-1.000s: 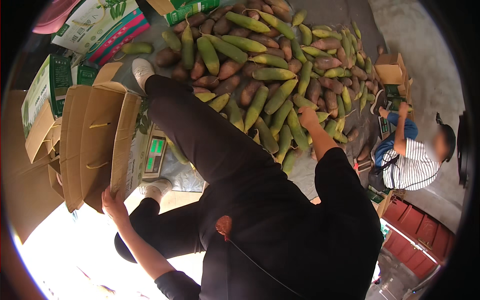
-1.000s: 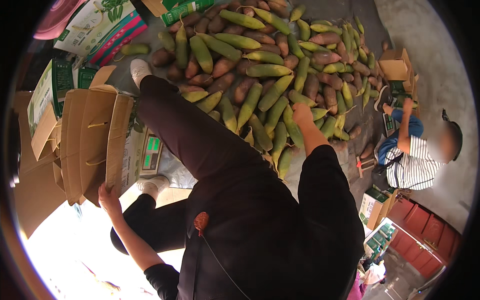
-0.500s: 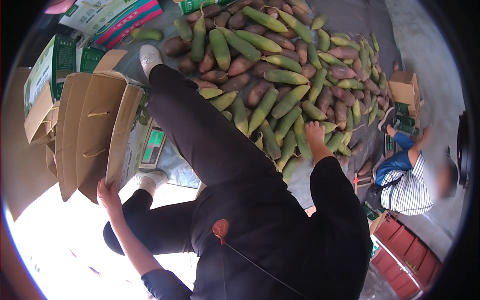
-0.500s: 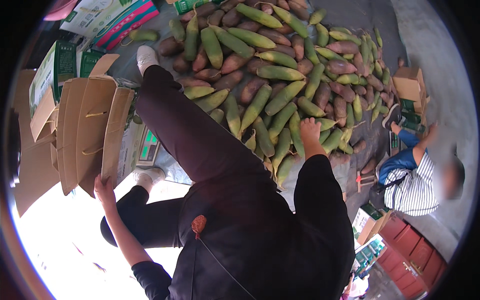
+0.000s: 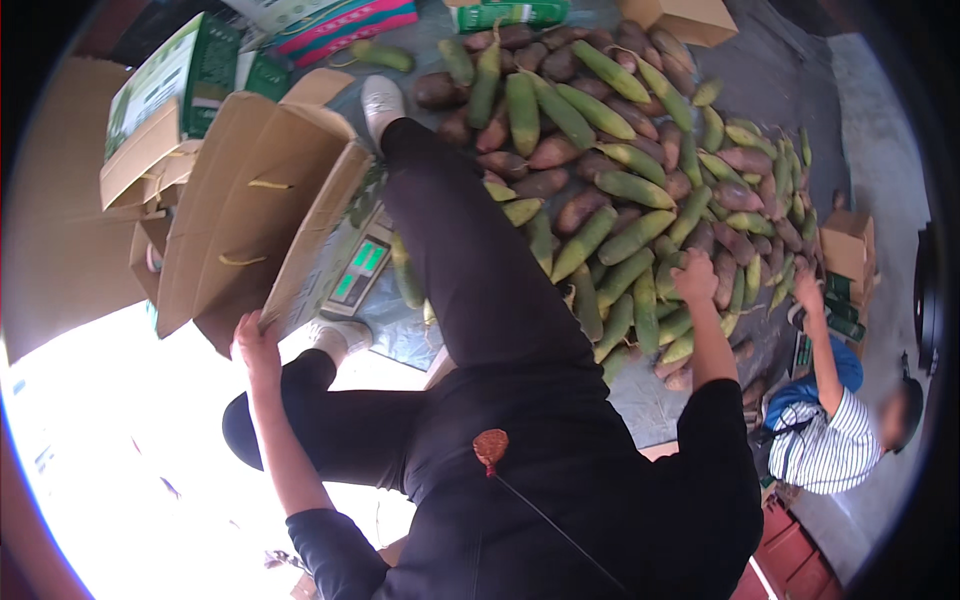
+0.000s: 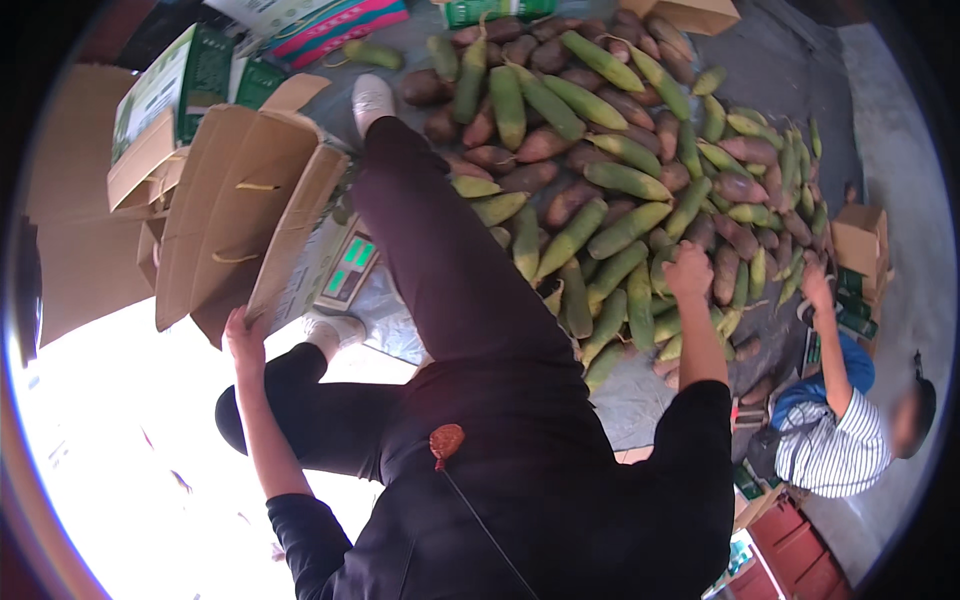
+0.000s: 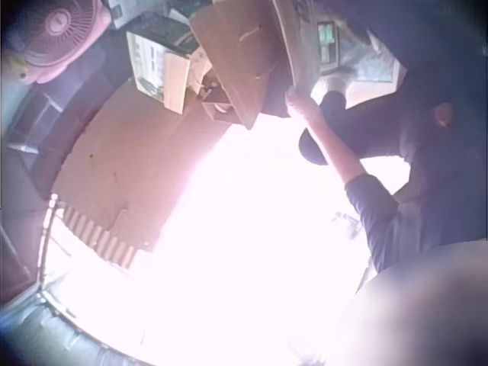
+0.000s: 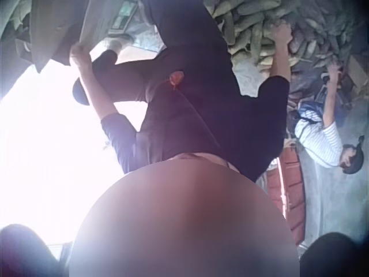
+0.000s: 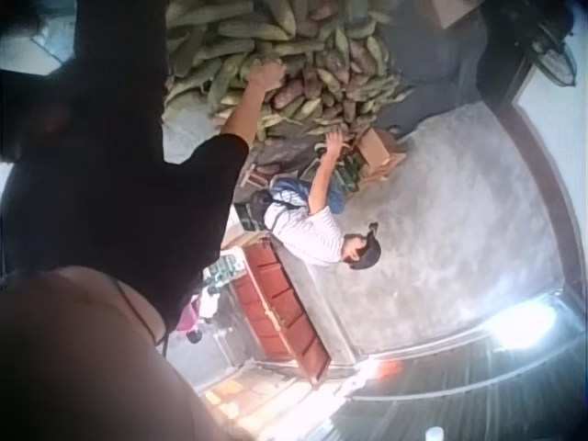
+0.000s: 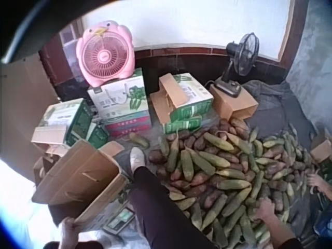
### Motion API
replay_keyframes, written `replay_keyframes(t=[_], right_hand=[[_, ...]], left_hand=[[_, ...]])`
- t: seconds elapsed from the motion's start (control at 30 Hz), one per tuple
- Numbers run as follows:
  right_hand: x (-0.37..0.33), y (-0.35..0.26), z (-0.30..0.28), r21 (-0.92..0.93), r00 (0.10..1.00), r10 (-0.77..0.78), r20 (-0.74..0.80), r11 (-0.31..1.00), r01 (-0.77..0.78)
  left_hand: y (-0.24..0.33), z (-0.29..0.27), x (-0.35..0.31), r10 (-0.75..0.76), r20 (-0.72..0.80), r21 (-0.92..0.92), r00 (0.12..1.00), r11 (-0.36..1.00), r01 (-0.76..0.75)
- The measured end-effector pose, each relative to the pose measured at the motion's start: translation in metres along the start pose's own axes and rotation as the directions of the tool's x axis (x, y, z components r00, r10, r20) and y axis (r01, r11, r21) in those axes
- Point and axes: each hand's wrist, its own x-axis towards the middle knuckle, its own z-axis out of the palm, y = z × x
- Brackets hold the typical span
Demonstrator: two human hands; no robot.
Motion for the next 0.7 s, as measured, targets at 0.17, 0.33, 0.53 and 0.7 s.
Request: replay_keyframes(t=[0.17, 0.33, 0.53, 0.7], right_hand=[[-0.008, -0.030, -0.077, 0.332, 0.938, -0.134, -0.320, 0.911, 0.243], [-0.015, -0.080, -0.161, 0.710, 0.787, -0.207, -0.580, 0.346, 0.614], [-0.068, -0.202, -0.265, 0.705, 0.630, -0.316, -0.709, -0.321, 0.633], [-0.094, -0.310, -0.279, 0.652, 0.466, -0.465, -0.752, -0.423, 0.630]], left_hand=[[0.026, -0.013, 0.005, -0.004, 0.070, -0.011, 0.998, 1.000, 0.005], [0.026, -0.015, 0.008, -0.010, 0.069, -0.010, 0.998, 1.000, 0.011], [0.020, -0.016, 0.003, -0.029, 0.066, -0.010, 0.997, 1.000, 0.029], [0.021, -0.013, 0.005, -0.028, 0.065, -0.014, 0.997, 0.999, 0.029]])
